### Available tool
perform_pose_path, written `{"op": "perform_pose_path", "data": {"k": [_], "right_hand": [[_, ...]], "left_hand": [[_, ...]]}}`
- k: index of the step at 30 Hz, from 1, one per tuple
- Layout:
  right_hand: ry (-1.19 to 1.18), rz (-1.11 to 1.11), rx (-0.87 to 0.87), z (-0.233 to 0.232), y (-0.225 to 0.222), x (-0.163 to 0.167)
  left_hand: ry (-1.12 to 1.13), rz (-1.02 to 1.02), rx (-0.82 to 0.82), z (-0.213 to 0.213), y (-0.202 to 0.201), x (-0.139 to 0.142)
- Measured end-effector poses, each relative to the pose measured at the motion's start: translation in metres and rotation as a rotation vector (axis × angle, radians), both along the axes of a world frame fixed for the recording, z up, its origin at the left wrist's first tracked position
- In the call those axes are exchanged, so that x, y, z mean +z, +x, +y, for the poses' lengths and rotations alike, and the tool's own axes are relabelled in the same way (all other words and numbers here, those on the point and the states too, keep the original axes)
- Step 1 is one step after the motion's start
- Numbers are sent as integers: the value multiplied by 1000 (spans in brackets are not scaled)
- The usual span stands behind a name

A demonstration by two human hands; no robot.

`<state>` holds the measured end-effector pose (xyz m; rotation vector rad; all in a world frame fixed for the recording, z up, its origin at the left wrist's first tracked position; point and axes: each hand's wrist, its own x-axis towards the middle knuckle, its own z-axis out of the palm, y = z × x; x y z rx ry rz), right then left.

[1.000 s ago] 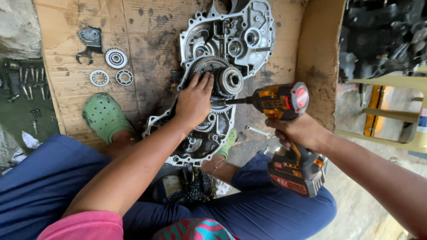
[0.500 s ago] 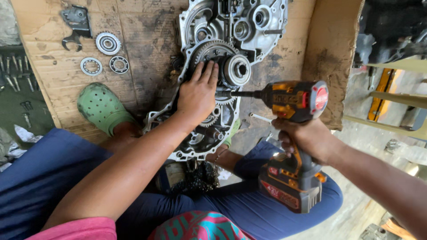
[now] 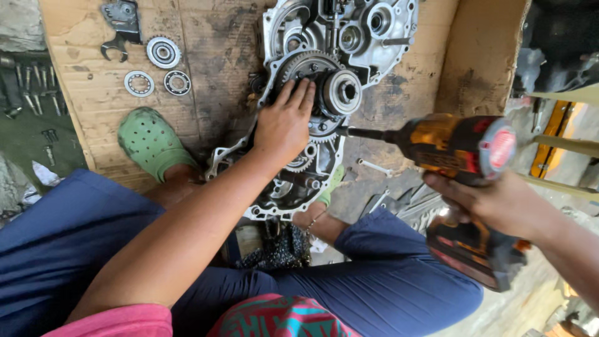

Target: The person uses a cordless impact wrench to tighten bolts on a disassembled engine casing. They repeatedly position and secure internal gears and bearings while seated on the floor.

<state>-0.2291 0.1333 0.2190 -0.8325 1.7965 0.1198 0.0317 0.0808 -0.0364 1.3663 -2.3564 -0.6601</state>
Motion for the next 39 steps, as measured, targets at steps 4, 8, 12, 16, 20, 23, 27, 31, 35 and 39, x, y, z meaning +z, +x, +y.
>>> {"op": "perform_pose_path", "data": {"k": [4, 8, 12, 16, 20, 23, 27, 31, 35, 39], "right_hand": [[-141, 246, 113, 24, -43, 26], [-567, 241, 97, 67, -64, 37], [-885, 59, -185, 98, -65, 48], [-1159, -100, -528, 129, -53, 58], [-1239, -189, -718, 151, -63, 52], [-1213, -130, -727, 160, -94, 41], [-1141, 1, -636, 170, -152, 29], [-1136, 93, -516, 190, -194, 7], [-1179, 94, -576, 203, -205, -35], [-1190, -63, -651, 205, -211, -56]], "left_hand": [[-71, 43, 7, 0, -2, -5], [-103, 60, 1, 0, -3, -8], [-135, 98, 15, -4, -3, -5], [-181, 120, 9, -7, -3, 6], [-185, 82, 21, -7, -7, 21], [-166, 51, 29, -6, -12, 33], [-194, 26, 32, -2, -17, 51], [-171, -23, 45, 1, -19, 60], [-112, -80, 69, 4, -20, 64], [-124, -105, 63, 5, -27, 67]]}}
